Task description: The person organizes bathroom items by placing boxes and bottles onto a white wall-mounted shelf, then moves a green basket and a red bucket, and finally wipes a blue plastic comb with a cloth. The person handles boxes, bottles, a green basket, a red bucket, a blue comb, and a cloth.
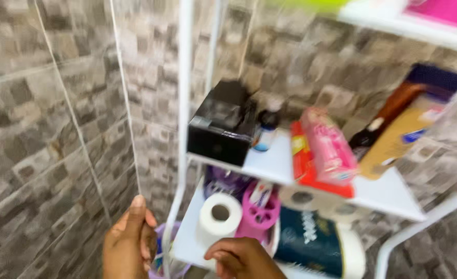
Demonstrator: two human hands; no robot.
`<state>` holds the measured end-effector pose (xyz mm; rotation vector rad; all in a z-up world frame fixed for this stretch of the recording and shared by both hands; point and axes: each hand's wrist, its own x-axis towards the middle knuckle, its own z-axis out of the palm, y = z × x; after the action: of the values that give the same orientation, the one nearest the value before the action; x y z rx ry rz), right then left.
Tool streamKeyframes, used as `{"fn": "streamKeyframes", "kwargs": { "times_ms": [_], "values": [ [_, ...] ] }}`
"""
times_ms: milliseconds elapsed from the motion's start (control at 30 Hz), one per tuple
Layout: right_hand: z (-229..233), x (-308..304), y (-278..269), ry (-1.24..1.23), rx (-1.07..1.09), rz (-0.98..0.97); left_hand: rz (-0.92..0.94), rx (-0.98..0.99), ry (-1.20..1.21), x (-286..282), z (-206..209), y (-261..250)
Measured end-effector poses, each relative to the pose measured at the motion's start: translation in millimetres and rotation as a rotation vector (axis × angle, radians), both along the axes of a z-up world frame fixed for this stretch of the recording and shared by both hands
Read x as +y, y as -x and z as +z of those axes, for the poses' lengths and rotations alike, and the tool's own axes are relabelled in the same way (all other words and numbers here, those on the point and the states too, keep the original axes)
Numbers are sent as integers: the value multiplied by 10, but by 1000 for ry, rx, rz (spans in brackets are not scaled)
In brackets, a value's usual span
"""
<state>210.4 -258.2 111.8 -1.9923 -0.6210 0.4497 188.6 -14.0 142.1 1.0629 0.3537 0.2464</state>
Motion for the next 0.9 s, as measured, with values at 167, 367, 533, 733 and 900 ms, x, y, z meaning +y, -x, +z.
{"fn": "streamKeyframes", "kwargs": {
  "times_ms": [167, 367, 533, 733, 900],
  "values": [
    [952, -761, 94, -89, -9, -239, -1, -264, -432, -700, 1015, 64],
    [2137, -1049, 425, -61, -452, -236, -117, -651, -677, -1138, 1965, 214],
    [2957, -1083, 721, 72, -686, -323, -27, -791, -897, -1125, 2648, 365],
    [3975, -1185, 798, 116, -825, -552, 148, -603, -1191, -762, 3505, 432],
    [4499, -1157, 668, 164, -1000, -772, 247, -795, -1280, -548, 3962, 146]
  ]
}}
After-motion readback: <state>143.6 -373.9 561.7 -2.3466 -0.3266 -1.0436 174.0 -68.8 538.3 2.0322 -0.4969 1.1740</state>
